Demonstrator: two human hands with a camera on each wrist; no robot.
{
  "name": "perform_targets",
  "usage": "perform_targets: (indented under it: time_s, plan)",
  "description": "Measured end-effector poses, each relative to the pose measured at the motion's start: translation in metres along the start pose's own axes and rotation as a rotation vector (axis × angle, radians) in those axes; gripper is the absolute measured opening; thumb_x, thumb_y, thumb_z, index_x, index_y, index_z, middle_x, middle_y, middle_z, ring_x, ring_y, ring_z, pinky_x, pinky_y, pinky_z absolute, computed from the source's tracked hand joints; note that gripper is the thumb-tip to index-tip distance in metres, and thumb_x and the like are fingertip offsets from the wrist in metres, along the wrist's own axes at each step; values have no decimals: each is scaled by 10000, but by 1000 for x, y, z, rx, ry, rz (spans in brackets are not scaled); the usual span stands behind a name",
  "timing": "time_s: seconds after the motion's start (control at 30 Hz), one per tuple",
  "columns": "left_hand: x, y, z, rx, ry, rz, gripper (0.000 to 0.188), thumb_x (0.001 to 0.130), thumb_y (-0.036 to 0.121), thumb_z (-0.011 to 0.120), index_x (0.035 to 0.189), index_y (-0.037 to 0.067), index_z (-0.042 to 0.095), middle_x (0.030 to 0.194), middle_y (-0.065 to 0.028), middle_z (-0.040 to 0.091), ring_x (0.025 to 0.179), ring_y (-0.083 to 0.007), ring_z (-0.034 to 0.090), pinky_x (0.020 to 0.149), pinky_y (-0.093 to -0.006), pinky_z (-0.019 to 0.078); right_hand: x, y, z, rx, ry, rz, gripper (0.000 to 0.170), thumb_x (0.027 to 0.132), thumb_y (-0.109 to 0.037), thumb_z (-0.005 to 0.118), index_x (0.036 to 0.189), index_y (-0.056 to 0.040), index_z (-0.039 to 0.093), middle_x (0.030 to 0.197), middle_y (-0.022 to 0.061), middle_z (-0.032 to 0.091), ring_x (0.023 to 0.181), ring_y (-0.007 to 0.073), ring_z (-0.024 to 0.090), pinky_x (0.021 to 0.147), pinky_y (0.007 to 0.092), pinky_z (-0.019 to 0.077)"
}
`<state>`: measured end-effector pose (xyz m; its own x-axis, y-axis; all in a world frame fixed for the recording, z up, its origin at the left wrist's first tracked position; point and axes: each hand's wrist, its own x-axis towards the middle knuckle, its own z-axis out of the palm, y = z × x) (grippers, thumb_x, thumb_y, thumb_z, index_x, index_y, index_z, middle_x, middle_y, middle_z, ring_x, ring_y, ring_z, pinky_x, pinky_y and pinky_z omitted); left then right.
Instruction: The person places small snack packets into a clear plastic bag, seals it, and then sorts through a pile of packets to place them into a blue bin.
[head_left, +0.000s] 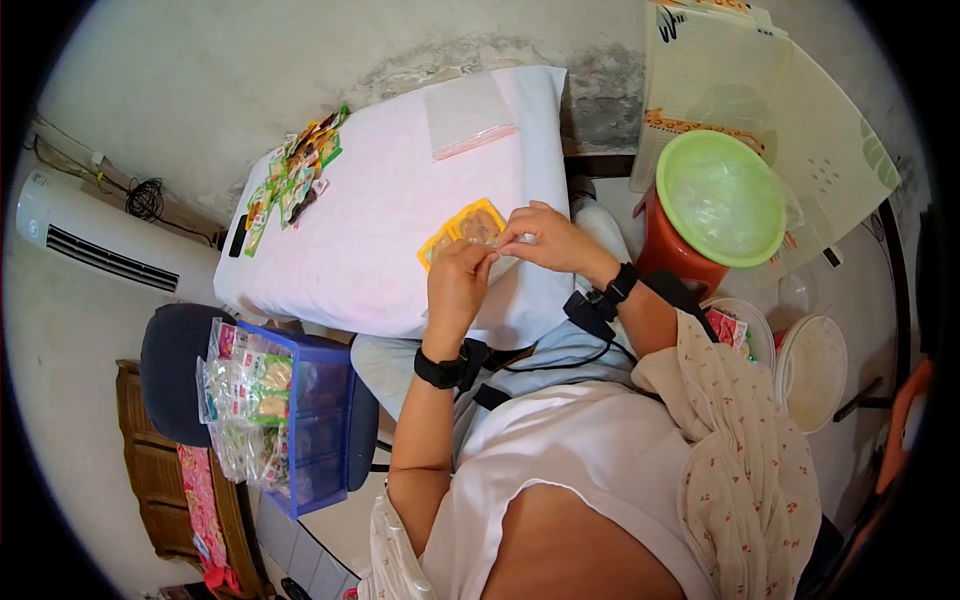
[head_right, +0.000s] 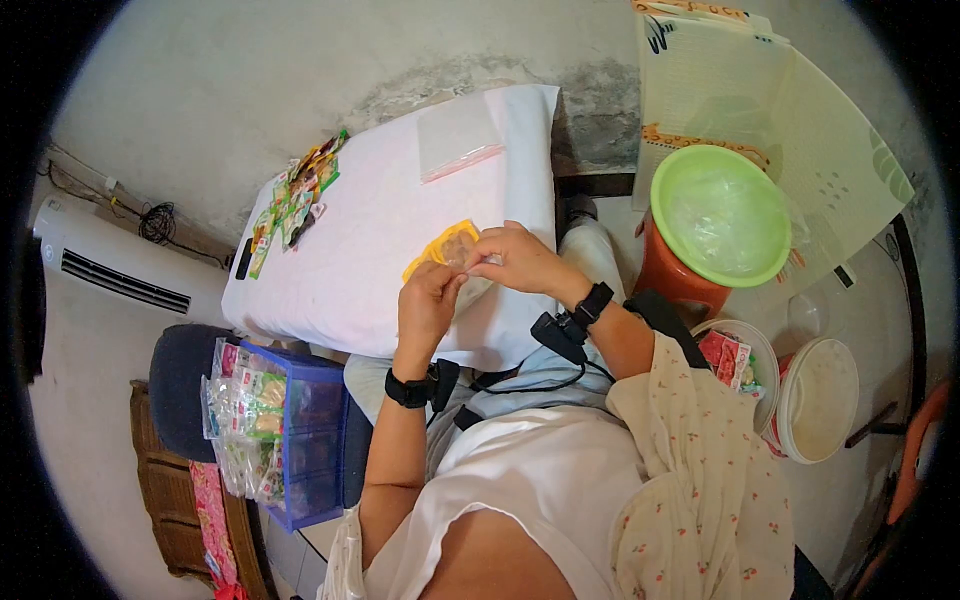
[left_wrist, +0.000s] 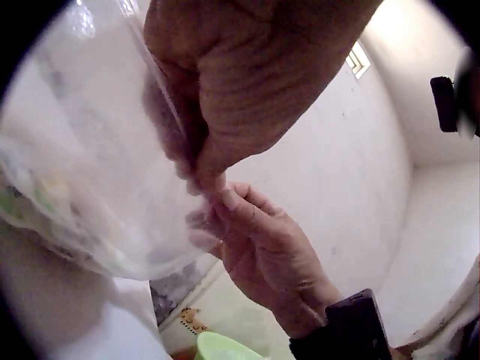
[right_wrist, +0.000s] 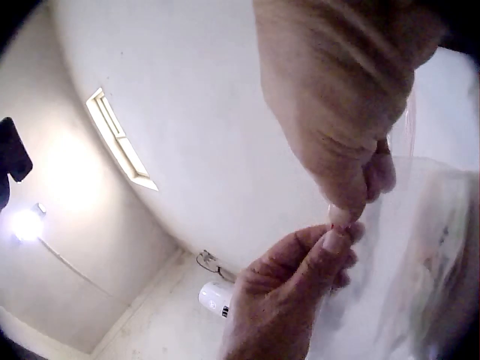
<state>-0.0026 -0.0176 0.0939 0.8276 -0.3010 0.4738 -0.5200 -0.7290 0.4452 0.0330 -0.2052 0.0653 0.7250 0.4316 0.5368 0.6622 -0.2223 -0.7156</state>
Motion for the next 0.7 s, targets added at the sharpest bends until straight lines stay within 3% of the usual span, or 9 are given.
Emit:
perform_targets:
  time_s: [0.1,0.17,0.27,0.7]
  plan:
    - [-1,2,1,67,31,73,74,769,91,668,828,48,653,751,-113,586,671,-284,581,578,-360,463,1,4,3,-35,-19,38,67,787,-157,654,778,-91,651,772,39,607,764,201,559,880,331,349]
    - [-4,1,0,112,35,86,76,767,85,664,832,49,647,766,-113,590,681,-291,582,582,-367,469,-1,7,3,-64,-26,53,107,795,-225,642,811,-120,651,833,20,613,788,210,570,948,437,320]
    - [-8,-1,-1,193,76,169,86,760,83,665,835,52,636,755,-107,584,685,-283,585,576,-366,474,-5,8,1,-63,-37,107,103,804,-229,641,812,-127,652,838,9,609,796,202,571,985,480,287]
    - [-33,-16,-21,317,89,180,92,773,97,657,830,90,586,732,-65,555,683,-229,589,540,-333,486,-6,5,-2,-56,-69,146,91,813,-213,634,817,-124,654,842,-2,609,837,190,574,1024,512,248]
